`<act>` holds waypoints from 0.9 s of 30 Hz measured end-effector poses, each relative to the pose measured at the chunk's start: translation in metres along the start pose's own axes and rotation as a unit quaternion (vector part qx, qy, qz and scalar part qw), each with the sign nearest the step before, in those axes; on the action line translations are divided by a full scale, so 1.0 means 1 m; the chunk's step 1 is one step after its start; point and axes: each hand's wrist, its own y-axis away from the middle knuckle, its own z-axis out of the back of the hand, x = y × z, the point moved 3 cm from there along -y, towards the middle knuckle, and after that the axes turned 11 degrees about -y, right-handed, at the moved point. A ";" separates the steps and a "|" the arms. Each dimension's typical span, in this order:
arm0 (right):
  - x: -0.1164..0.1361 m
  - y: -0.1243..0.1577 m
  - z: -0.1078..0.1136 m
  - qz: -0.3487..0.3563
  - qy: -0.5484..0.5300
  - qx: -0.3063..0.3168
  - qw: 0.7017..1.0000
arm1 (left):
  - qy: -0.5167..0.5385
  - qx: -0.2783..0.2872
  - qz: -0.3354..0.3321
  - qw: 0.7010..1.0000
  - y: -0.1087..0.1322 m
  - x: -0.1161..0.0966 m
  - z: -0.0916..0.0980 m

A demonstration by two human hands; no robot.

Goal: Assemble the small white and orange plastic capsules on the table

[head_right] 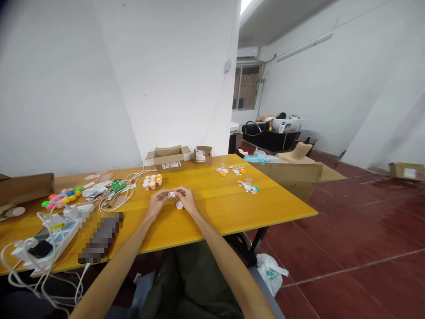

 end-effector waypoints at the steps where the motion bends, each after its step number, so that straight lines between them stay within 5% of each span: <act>1: 0.001 0.000 0.000 0.000 -0.002 -0.004 1.000 | 0.003 0.003 0.002 1.000 0.001 -0.001 0.000; 13: -0.003 -0.001 0.002 -0.001 0.000 -0.027 1.000 | -0.011 0.045 -0.025 0.999 0.000 0.002 -0.005; 27: -0.012 -0.004 0.002 -0.002 0.018 -0.009 1.000 | -0.067 0.019 -0.111 0.991 0.003 -0.004 -0.007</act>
